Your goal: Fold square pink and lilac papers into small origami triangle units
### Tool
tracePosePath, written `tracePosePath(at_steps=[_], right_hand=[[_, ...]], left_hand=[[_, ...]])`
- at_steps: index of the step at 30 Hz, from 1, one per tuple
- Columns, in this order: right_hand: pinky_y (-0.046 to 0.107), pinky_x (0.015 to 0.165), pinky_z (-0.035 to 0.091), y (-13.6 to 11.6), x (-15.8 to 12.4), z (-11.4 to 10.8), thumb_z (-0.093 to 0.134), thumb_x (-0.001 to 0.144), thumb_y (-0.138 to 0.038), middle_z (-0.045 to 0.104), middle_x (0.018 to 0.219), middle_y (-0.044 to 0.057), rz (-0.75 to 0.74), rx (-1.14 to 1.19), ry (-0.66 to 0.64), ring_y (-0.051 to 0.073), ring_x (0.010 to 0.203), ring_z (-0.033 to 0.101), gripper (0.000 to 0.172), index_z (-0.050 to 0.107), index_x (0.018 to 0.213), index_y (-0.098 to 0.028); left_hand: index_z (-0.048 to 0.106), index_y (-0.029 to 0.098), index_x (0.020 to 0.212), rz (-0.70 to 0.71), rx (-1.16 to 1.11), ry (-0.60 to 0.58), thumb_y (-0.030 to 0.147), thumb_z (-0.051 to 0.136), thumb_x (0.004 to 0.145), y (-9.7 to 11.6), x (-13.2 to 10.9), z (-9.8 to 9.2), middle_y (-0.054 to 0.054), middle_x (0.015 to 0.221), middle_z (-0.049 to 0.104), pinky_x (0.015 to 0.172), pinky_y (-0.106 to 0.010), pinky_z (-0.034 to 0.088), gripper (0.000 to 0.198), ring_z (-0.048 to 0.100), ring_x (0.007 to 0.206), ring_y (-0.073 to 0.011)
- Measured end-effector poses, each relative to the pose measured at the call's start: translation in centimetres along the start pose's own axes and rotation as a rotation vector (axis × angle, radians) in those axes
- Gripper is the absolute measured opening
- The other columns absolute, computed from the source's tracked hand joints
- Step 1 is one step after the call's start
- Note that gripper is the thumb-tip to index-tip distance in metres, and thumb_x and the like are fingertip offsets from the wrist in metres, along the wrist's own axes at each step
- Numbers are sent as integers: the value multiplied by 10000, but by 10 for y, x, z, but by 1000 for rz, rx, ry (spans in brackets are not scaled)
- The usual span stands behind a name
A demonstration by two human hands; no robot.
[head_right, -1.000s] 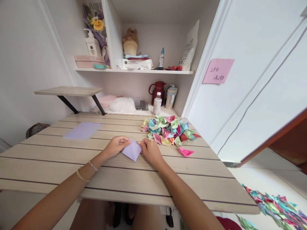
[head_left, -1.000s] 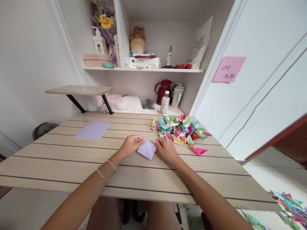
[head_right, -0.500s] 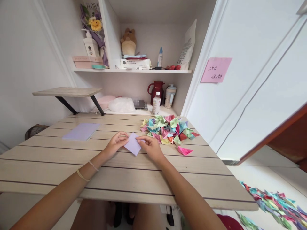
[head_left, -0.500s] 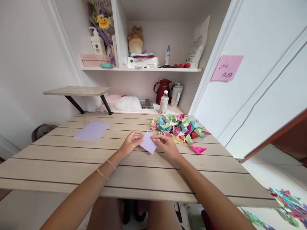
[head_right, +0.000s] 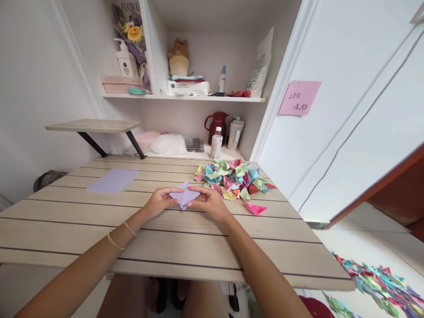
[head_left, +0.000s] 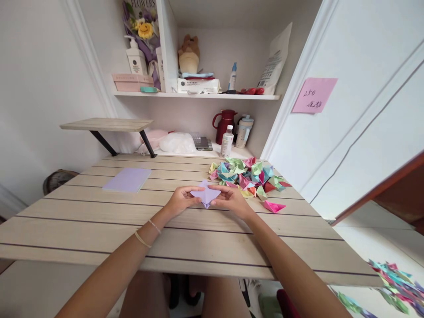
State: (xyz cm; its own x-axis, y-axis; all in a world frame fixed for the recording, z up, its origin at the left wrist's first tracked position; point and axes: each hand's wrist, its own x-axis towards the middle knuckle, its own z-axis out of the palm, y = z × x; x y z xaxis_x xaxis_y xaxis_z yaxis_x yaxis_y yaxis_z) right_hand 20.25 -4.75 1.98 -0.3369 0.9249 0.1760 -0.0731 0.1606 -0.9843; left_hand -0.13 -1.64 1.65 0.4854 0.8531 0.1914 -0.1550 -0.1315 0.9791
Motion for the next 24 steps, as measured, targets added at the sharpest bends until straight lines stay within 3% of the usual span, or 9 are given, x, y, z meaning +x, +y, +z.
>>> tracePosePath(at_steps=[8,11,16,20,24], right_hand=[[329,740,483,-1,1,1,688,639,-349,675,923,58,-145,-167,83,201,827,615,313,675,917,-207],[311,684,475,-1,1,4,641,681,-382,685,815,44,-200,-286,171,195,761,608,213,699,791,-210],[277,558,443,2,1,7,595,709,-419,645,634,31,-214,-349,364,167,611,564,243,677,678,-192],[290,602,462,-1,0,6,645,666,-396,671,753,35,-237,-295,257,179,677,583,233,686,806,-215],[325,697,460,-10,-3,3,635,691,-367,660,943,56,-287,-347,79,207,813,590,294,664,958,-248]], left_hand=[[670,118,947,59,138,25,308,686,646,3,0,1,-105,926,682,771,-303,471,356,623,844,-213],[690,134,902,108,222,49,341,632,697,1,0,0,-98,941,681,802,-310,456,297,614,877,-221],[701,166,869,125,273,100,336,647,678,-3,0,2,-68,913,690,780,-308,466,262,615,862,-222],[712,166,827,189,310,158,325,631,698,3,-1,3,-73,874,694,746,-287,466,220,618,819,-210],[712,180,839,259,371,118,328,610,720,9,-3,1,-79,890,690,754,-298,460,215,615,820,-210]])
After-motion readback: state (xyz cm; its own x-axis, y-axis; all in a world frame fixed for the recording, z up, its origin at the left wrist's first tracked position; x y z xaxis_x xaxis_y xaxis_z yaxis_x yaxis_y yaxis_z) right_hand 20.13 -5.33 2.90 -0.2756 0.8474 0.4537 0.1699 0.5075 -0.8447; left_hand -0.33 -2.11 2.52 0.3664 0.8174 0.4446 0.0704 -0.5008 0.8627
